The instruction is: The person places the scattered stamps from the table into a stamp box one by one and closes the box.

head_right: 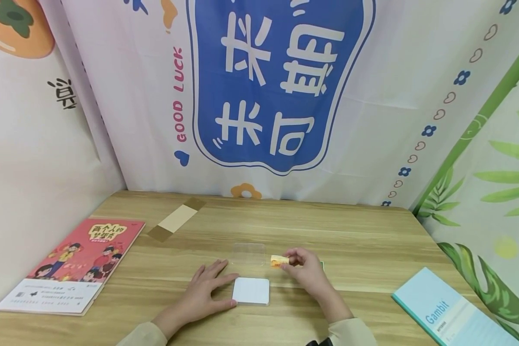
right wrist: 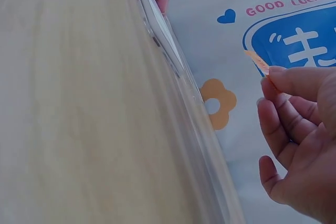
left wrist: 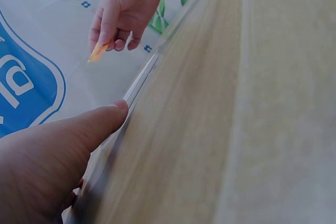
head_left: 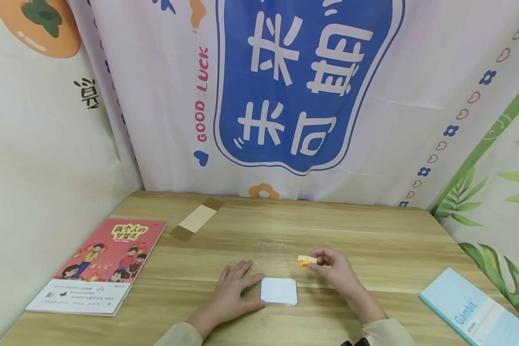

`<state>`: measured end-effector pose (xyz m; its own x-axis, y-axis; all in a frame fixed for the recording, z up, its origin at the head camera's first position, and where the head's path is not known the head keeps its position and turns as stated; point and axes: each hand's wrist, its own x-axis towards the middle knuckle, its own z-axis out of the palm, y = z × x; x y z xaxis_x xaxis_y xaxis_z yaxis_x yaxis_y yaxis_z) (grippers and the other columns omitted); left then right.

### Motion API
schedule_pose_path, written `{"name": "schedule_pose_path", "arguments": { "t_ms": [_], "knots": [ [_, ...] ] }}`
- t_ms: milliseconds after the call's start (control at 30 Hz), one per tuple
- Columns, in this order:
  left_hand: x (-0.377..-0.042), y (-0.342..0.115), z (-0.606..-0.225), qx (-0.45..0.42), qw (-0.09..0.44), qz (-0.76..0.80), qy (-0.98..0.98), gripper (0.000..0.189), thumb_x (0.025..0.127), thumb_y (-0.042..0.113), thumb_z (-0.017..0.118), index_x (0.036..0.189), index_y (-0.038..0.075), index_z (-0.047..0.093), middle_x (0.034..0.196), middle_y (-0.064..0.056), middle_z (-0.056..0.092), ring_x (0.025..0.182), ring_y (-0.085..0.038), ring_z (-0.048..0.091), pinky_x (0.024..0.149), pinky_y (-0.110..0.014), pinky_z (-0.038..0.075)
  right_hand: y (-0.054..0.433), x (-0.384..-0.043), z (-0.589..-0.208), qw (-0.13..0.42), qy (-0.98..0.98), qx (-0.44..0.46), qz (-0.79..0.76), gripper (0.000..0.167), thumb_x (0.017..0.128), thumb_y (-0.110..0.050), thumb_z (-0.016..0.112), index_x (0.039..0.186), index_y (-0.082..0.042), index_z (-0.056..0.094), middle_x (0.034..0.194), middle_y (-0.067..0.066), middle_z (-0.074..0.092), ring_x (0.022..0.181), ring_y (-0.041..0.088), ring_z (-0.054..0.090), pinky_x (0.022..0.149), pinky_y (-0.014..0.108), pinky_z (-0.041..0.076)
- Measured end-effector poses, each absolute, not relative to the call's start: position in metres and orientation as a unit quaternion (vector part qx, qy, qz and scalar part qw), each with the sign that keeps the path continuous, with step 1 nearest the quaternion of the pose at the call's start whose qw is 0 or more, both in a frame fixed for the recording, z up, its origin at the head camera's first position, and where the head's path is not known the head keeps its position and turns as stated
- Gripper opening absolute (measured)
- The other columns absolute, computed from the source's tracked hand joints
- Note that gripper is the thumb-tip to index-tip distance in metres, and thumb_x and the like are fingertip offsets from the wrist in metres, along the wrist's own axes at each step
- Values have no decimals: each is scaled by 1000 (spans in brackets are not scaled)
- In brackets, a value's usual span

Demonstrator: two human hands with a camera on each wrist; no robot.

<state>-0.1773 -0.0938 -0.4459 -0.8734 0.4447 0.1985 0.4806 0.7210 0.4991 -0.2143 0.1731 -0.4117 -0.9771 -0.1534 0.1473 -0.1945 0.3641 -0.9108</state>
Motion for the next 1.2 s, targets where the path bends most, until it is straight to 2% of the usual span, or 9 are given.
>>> {"name": "schedule_pose_path", "arguments": {
  "t_ms": [167, 567, 867, 1200],
  "knots": [
    [-177, -94, -446, -249, 28, -283, -926, 61, 72, 57, 56, 121, 21, 52, 134, -14, 30, 125, -31, 18, 97, -53, 3, 169, -210, -410, 4, -810, 98, 578, 25, 72, -3, 68, 95, -1, 61, 76, 7, 58, 77, 20, 51, 61, 24, 45],
    [-178, -95, -446, -252, 29, -282, -925, 62, 72, 58, 55, 121, 21, 52, 134, -15, 30, 125, -32, 18, 96, -55, 4, 162, -206, -414, 9, -800, 132, 585, 22, 74, -5, 66, 94, 3, 62, 79, 8, 58, 73, 15, 52, 64, 23, 46],
    [-178, -95, -446, -252, 24, -281, -926, 62, 72, 60, 53, 121, 22, 51, 134, -16, 29, 125, -32, 18, 96, -55, 4, 149, -200, -413, 0, -791, 135, 597, 20, 70, -3, 69, 89, 2, 63, 71, 5, 53, 65, 13, 47, 53, 20, 41],
    [-178, -95, -446, -249, 25, -274, -929, 62, 72, 61, 53, 121, 23, 52, 134, -15, 30, 125, -32, 18, 96, -55, 5, 132, -194, -416, -19, -786, 123, 605, 16, 70, -6, 69, 84, 1, 63, 67, 4, 52, 61, 12, 46, 50, 18, 37]
  ]
}}
